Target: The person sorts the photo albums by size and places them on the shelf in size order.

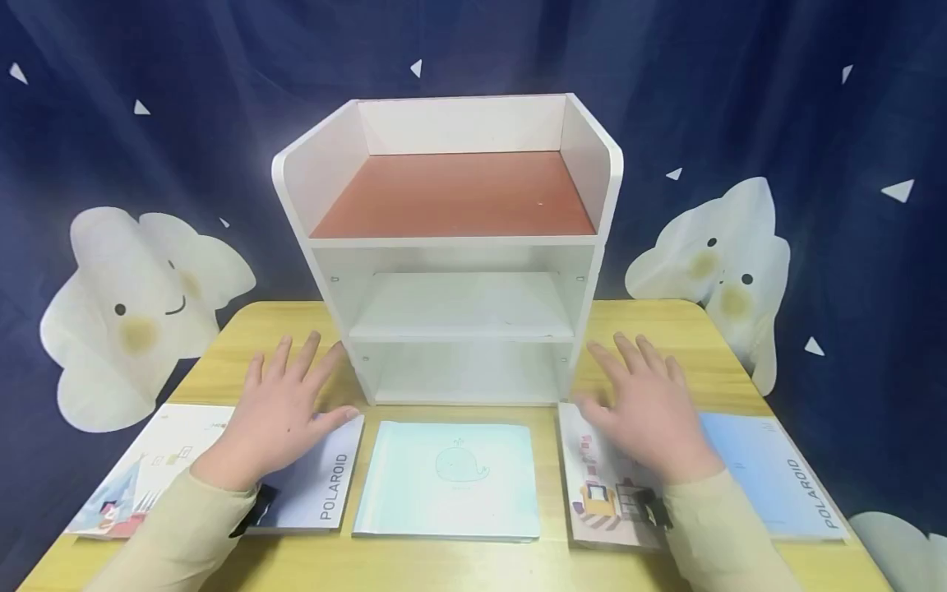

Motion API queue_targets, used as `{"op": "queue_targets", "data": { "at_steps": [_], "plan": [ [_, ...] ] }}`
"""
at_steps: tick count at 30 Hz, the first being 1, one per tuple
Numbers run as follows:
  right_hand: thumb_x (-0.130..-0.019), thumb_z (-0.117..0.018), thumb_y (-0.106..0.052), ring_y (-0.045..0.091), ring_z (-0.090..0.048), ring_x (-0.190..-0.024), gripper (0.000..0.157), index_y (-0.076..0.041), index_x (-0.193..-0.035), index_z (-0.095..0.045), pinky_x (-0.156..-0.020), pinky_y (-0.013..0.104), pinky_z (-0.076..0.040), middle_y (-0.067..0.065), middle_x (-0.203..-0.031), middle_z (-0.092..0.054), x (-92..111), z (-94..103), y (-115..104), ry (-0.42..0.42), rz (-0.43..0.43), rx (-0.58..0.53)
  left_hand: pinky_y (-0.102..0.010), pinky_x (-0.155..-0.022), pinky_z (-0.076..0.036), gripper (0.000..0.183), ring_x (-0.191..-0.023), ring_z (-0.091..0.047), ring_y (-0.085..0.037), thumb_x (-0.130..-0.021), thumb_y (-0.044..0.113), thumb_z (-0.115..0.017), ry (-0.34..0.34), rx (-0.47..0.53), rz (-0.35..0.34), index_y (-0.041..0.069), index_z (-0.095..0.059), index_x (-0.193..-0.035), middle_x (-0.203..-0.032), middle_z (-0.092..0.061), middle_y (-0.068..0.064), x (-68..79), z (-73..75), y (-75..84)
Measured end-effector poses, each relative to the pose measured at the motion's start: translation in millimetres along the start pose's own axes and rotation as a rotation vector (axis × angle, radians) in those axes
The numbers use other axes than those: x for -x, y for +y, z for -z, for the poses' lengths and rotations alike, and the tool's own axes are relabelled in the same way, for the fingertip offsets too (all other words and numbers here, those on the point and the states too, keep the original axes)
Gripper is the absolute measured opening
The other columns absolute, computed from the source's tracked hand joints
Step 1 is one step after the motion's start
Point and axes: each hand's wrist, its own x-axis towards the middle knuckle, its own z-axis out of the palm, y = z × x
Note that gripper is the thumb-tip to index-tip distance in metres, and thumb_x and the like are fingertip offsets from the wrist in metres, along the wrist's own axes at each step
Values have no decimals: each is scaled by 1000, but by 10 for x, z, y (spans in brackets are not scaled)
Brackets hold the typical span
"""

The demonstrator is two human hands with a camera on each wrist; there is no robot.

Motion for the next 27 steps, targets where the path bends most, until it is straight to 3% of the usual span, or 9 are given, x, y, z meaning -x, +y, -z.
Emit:
{"op": "queue_targets", "data": {
  "at_steps": [8,21,27],
  "plan": [
    [-94,-60,-60,54,-20,-144,75,-20,-156,-42,-106,80,-10,28,-157,-32,37,-30,-36,-7,-9,14,-78,-109,-5,97,-146,-12,-56,-88,84,-41,4,-30,35,20,-32,-160,-163,-25,-23,78,7,-72],
    [-96,-55,-63,54,-12,-147,79,-21,-159,-35,-105,82,-4,28,-161,-25,34,-79,66,-5,-55,35,-79,-108,-2,92,-146,-9,-57,-89,79,-49,-6,-52,49,21,-36,-159,-162,-24,-25,16,-2,-194],
    [-96,-55,-63,54,-12,-147,79,-20,-159,-36,-106,81,-2,29,-160,-25,23,-84,65,-6,-73,51,-79,-109,-2,96,-147,-8,-56,-87,85,-39,-14,-49,42,21,-35,-159,-163,-23,-24,-11,-12,-179]
  ]
}}
